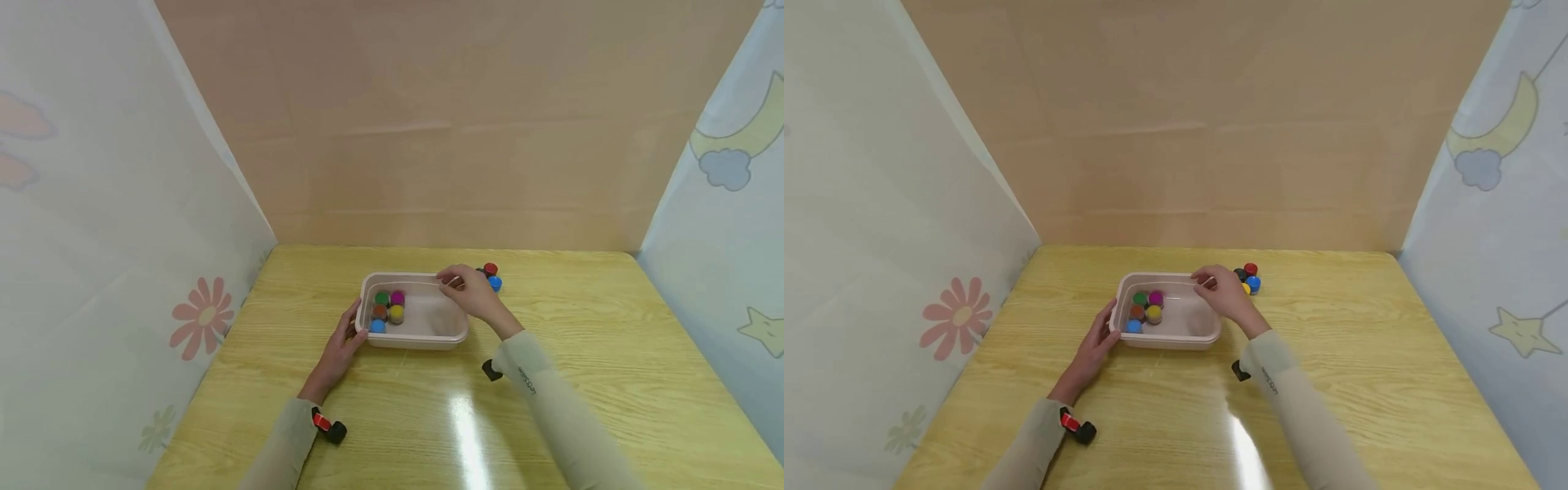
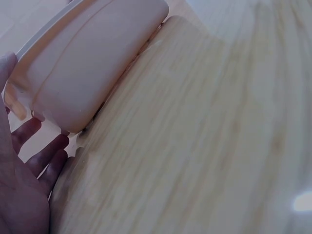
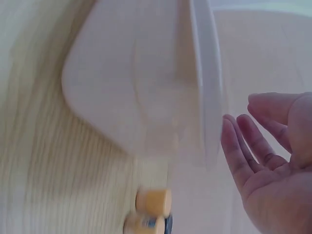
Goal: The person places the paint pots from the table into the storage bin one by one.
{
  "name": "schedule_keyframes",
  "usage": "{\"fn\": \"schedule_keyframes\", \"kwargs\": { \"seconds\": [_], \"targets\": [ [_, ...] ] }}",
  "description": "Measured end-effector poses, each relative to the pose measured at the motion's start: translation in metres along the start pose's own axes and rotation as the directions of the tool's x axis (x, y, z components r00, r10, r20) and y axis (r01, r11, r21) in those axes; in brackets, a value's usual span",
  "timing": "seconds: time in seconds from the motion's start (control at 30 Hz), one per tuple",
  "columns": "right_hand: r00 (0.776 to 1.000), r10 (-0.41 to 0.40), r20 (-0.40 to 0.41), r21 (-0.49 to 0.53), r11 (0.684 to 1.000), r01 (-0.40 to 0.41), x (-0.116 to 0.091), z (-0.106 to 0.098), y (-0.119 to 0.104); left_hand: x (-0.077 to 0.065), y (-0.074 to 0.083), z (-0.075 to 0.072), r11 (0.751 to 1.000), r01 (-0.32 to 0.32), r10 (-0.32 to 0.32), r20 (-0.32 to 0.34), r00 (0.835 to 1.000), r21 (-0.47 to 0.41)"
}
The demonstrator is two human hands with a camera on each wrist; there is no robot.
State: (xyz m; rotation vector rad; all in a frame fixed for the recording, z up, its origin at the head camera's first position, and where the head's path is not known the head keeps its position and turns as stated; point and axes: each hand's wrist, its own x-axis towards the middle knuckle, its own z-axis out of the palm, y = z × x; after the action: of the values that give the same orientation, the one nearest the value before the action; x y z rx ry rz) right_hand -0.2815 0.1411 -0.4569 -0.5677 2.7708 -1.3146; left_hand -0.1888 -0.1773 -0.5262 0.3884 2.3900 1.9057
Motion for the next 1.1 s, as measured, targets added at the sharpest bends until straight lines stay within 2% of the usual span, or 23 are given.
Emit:
{"fn": "schedule_keyframes", "kwargs": {
  "seconds": [0.23,0.47,0.7,0.93,1.1],
  "targets": [
    [0.995,0.056,-0.083,-0.038,0.998,-0.059,-0.006,-0.026,0.032,0.000,-0.004,0.000,1.000,0.018,-0.018,0.000,1.000,-0.008],
    [0.984,0.149,-0.096,-0.060,0.986,-0.155,-0.015,-0.035,0.067,0.008,-0.035,0.003,1.000,0.024,-0.024,-0.042,0.999,-0.006],
    [0.983,0.162,-0.091,-0.109,0.979,-0.171,-0.018,-0.036,0.081,0.010,-0.040,0.002,1.000,-0.016,0.016,-0.046,0.999,-0.002],
    [0.979,0.187,-0.079,-0.094,0.976,-0.194,-0.019,-0.033,0.088,0.011,-0.040,0.001,0.999,-0.023,0.025,-0.042,0.999,0.032],
    [0.982,0.169,-0.083,-0.113,0.978,-0.178,-0.017,-0.030,0.092,0.011,-0.040,0.001,0.999,-0.036,0.037,-0.043,0.998,0.039]
  ]
}}
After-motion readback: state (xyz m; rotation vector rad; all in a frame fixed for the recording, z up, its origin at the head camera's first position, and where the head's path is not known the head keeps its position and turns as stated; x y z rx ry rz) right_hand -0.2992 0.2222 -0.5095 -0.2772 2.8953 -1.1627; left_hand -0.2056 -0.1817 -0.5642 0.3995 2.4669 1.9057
